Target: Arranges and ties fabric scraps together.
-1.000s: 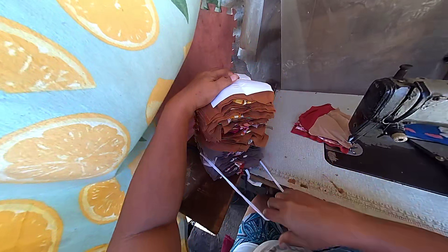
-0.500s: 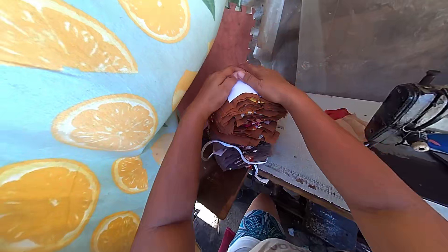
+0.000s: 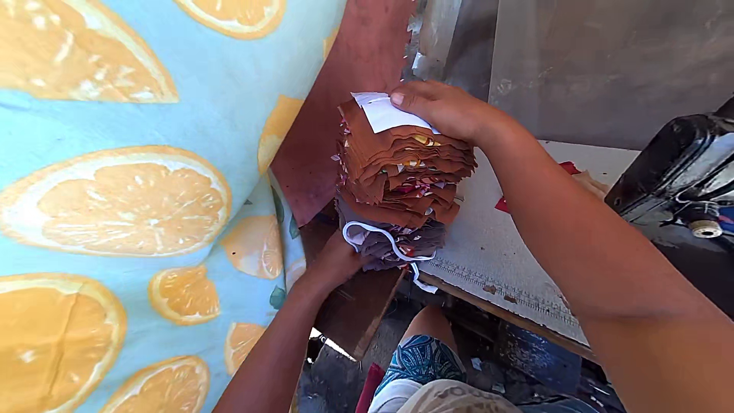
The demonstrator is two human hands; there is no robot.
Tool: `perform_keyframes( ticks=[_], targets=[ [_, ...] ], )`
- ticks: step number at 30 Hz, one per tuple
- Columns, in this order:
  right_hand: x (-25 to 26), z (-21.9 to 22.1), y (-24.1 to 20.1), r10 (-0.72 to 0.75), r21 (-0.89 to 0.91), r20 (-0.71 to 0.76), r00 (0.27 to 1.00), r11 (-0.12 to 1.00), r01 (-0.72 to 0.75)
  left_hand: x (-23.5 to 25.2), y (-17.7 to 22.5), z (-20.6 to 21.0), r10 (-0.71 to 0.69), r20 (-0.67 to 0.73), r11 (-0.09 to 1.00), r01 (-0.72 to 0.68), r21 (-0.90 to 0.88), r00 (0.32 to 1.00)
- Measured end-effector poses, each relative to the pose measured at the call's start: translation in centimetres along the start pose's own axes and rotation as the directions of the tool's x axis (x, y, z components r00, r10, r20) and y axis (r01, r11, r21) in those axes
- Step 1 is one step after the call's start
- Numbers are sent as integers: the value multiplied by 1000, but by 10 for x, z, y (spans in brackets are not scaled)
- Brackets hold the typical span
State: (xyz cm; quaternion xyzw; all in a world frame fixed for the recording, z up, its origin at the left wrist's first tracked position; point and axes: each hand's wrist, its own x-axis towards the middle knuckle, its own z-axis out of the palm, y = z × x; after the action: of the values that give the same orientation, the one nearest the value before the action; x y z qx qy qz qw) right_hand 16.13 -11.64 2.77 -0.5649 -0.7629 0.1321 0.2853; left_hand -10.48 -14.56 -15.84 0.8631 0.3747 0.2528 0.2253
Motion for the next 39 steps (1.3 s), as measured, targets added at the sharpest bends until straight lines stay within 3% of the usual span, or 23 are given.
perform_keyframes(
  ticks=[7, 13, 16, 19, 22, 25, 27, 29, 31, 33, 36, 39],
  targets=[
    [30, -15, 35, 39, -75, -43, 998, 996, -43, 74, 1, 13, -60, 111, 998, 56, 39, 992],
    [67, -25, 60, 63, -257, -75, 995, 963, -81, 135, -12, 46, 28, 60, 999, -30, 37, 998],
    [77, -25, 63, 80, -290, -76, 994, 952, -99, 136, -12, 40, -12, 79, 1000, 11, 16, 997],
    [79, -23, 59, 81, -290, -60, 995, 952, -95, 112, -14, 21, -75, -20, 997, 75, -22, 997],
    [76, -21, 50, 81, -328, -46, 996, 940, -91, 90, -14, 4, -49, -94, 998, 44, -49, 994],
    [76, -19, 45, 93, -342, -41, 995, 934, -101, 77, -6, -3, -3, 152, 997, 16, -82, 988],
    [77, -19, 46, 88, -341, -45, 995, 935, -98, 72, 0, -6, 52, 381, 998, -39, -41, 923],
    [76, -20, 47, 92, -333, -44, 995, 937, -102, 69, 7, -10, 65, 479, 997, -80, 11, 875],
    [73, -22, 51, 97, -313, -46, 994, 944, -106, 69, 10, -18, 71, 329, 997, -59, -46, 942],
    [70, -23, 56, 93, -293, -55, 994, 950, -105, 77, 7, -23, 104, 33, 984, -98, -148, 994],
    [69, -25, 62, 89, -276, -69, 994, 955, -105, 98, 12, -24, 187, -257, 973, -215, -86, 948],
    [69, -26, 63, 102, -266, -64, 993, 957, -116, 114, 15, -17, 300, -313, 954, -281, 105, 901]
  ],
)
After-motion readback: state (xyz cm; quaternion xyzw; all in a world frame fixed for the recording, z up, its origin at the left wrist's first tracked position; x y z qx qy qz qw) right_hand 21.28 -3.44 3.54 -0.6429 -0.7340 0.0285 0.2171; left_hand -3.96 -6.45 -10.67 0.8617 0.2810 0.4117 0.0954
